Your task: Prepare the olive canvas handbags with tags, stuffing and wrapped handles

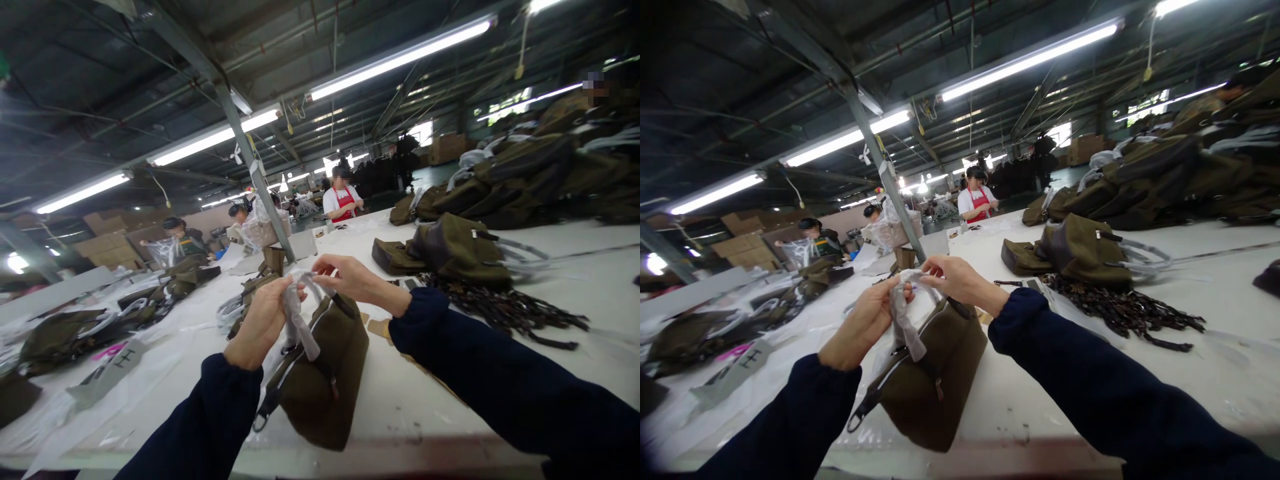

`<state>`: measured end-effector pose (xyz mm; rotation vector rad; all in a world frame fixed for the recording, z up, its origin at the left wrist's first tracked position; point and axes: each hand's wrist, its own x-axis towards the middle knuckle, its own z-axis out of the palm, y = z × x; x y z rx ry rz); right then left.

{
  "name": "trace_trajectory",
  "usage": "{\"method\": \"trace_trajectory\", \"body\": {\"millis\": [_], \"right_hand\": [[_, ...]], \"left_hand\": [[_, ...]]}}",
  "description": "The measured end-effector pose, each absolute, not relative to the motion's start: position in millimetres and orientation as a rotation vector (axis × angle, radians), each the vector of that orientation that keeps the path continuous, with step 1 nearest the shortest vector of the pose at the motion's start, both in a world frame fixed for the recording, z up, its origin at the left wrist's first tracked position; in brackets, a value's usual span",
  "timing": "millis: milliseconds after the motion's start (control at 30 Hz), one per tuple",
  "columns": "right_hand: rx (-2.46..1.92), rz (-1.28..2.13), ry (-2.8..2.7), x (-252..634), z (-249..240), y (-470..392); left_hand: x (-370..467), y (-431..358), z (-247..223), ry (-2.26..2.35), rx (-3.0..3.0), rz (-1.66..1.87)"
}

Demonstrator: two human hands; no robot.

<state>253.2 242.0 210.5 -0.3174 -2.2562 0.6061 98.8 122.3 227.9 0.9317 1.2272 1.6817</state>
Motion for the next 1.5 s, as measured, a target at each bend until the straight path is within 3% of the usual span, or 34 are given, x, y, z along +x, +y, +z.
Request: {"method": "trace_trajectory", "body": {"millis": [100,367,567,767,1100,1333,1500], "right_hand": [[-0.33,0.746,-2.328,259.6,211.8,228.4],[-0.49,0.49,-2.572,266.0,209.1,231.8],[-0.584,0.439,-2.586,266.8,170.5,236.6],[-0.424,0.325,-2.227,263.4,146.8,222.3],[-0.278,0.113,-2.057,261.7,138.0,198.6],[-0.404,0.471,-2.232,262.8,155.6,201.3],[-0.385,1.222,-2.276,260.8,163.7,223.7]], "left_hand": [[121.9,115.3,240.4,1.053,0.885,1.811],[154.0,101.7,226.7,0.737,0.849,1.755],[115.1,79.7,182.7,1.41,1.195,1.487],[71.4,71.1,160.1,2.07,1.604,1.747],[74.9,78.7,145.3,2.058,1.96,1.644],[60.0,75.1,170.3,1.802,1.688,1.217],[37.2,79.6,182.1,1.341,1.412,0.98]]}}
